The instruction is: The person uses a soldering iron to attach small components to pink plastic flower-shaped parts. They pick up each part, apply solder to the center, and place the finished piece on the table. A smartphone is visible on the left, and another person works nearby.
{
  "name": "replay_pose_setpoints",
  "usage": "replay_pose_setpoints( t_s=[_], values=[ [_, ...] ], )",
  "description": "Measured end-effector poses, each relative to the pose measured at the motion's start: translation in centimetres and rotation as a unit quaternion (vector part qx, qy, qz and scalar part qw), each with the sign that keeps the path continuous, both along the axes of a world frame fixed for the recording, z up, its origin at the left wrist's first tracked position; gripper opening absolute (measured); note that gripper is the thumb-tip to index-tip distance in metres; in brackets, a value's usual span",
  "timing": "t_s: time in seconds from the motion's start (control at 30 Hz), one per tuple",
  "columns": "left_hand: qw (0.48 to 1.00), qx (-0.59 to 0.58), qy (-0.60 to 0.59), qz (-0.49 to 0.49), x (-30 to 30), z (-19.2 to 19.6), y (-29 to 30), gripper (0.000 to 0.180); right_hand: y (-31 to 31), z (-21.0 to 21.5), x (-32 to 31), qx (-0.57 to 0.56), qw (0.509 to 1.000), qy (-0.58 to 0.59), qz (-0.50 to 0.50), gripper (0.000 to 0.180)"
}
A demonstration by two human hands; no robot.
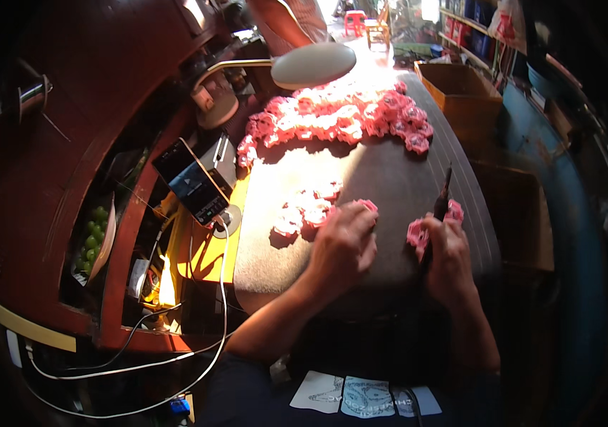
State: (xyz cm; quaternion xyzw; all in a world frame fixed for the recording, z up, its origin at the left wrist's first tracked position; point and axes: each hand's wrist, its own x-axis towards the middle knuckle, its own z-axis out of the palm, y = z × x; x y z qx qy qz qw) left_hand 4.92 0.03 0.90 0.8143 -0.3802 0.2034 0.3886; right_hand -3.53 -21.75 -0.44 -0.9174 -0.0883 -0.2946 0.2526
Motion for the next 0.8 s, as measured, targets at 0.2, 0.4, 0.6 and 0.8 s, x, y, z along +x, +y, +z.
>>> replay_pose_setpoints(
  t_s=[0.2,0.4,0.6,0.8],
  values=[
    [0.984,0.168,-0.039,0.035,1.9,0.3,0.5,0.040,1.1,0.5,-0.6,-0.016,0.993,-0.115,-0.028,0.062],
    [0.988,0.157,-0.009,-0.009,-0.6,0.3,0.9,0.037,4.2,-0.9,-0.6,0.057,0.992,-0.086,0.070,0.060],
    [0.991,0.133,-0.001,-0.023,-3.5,0.3,1.0,0.035,4.7,-1.2,-0.5,0.051,0.990,-0.085,0.099,0.050],
    [0.994,0.094,0.002,-0.055,-3.6,-0.1,1.2,0.037,4.7,-1.2,-0.6,0.080,0.986,-0.090,0.113,0.046]
  ],
)
